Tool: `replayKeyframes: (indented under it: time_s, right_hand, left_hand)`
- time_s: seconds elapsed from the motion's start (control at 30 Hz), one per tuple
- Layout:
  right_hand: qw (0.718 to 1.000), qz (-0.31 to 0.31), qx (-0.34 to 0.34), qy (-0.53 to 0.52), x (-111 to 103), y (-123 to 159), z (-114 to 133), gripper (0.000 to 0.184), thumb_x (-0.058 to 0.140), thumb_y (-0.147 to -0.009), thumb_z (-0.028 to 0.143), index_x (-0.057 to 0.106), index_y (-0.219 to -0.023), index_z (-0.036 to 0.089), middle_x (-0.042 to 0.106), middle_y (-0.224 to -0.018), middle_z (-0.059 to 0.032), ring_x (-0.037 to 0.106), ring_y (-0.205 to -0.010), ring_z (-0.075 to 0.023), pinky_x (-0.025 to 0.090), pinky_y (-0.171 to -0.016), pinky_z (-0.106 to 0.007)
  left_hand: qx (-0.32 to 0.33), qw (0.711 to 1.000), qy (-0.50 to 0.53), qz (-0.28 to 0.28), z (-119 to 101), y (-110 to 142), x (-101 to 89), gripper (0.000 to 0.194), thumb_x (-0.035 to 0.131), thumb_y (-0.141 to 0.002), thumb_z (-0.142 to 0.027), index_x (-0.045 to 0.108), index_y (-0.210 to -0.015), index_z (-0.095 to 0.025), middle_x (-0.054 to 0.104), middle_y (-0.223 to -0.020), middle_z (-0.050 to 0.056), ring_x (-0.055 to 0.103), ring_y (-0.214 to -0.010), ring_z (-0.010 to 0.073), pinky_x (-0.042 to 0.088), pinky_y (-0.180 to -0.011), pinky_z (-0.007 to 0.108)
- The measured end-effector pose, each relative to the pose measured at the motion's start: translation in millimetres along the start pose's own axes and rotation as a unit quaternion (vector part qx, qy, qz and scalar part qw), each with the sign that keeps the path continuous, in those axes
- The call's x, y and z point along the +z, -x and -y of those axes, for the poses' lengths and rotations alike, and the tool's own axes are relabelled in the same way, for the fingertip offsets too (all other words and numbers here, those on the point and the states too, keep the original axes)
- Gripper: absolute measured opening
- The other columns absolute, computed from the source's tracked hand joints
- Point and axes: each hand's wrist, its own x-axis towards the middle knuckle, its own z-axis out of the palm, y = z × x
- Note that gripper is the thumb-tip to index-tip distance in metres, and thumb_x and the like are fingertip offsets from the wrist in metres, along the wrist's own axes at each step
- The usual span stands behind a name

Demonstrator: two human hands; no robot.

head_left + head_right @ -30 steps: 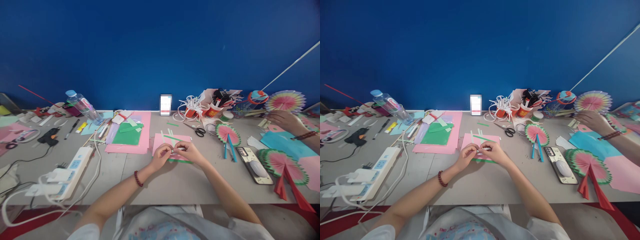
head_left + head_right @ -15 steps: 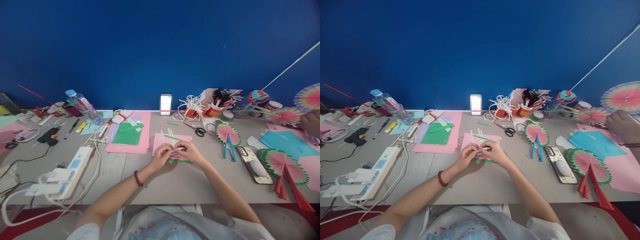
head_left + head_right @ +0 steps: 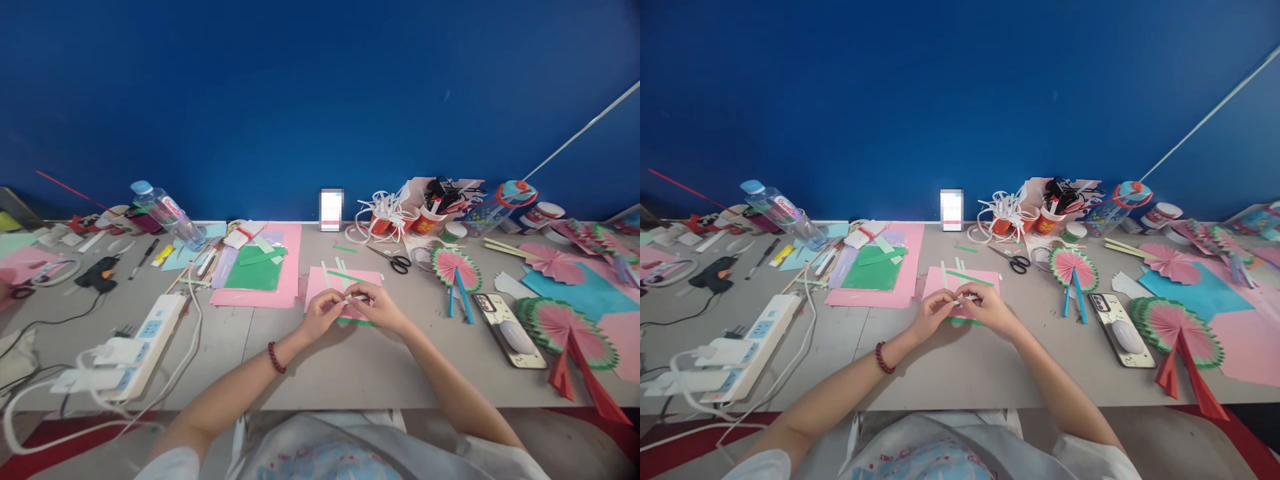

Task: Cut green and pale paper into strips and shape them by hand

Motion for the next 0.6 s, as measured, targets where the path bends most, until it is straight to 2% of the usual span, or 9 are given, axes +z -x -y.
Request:
replayKeyframes:
  time_s: [0.17, 0.4, 0.5, 0.6]
  right_hand:
    - [1.000, -0.008, 0.013, 0.011, 1.4, 2.3, -3.9, 0.026, 0.056, -0.080, 0.022, 0.062, -0.105, 0.020, 0.064, -0.091, -0.0030, 0.055, -0.069, -0.0119, 0.045, -0.060, -0.024]
    - [0.999, 0.001, -0.014, 0.033, 3.7, 3.9, -3.9, 0.016, 0.058, -0.080, 0.026, 0.057, -0.095, 0.021, 0.060, -0.092, -0.0032, 0.055, -0.082, -0.0159, 0.045, -0.072, -0.028]
    - [0.998, -0.013, -0.023, 0.060, 4.9, 4.4, -4.2, 0.020, 0.058, -0.079, 0.024, 0.053, -0.098, 0.022, 0.057, -0.090, -0.0027, 0.053, -0.083, -0.0168, 0.045, -0.074, -0.030]
    - [0.997, -0.017, -0.047, 0.065, 3.4, 2.4, -5.9, 0.021, 0.055, -0.083, 0.027, 0.052, -0.103, 0.022, 0.057, -0.089, -0.0028, 0.055, -0.082, -0.0171, 0.045, -0.078, -0.031]
  left_hand:
    - [-0.027, 1.000, 0.012, 0.007, 2.2, 1.0, 1.4, 0.027, 0.055, -0.085, -0.035, 0.055, -0.065, -0.017, 0.058, -0.072, 0.004, 0.055, -0.074, 0.0164, 0.045, -0.071, 0.030]
    - [-0.065, 0.995, 0.065, 0.026, 2.1, 3.3, 2.8, 0.028, 0.057, -0.084, -0.038, 0.055, -0.066, -0.016, 0.060, -0.074, 0.004, 0.059, -0.076, 0.0176, 0.048, -0.073, 0.031]
    - [-0.064, 0.997, 0.045, 0.024, 1.8, 3.1, 3.6, 0.025, 0.058, -0.083, -0.036, 0.057, -0.068, -0.016, 0.060, -0.072, 0.003, 0.058, -0.074, 0.0168, 0.048, -0.071, 0.030]
    - [-0.051, 0.999, 0.009, -0.002, 1.3, 2.4, 3.5, 0.022, 0.059, -0.082, -0.033, 0.057, -0.067, -0.017, 0.059, -0.070, 0.002, 0.056, -0.071, 0.0156, 0.047, -0.070, 0.028]
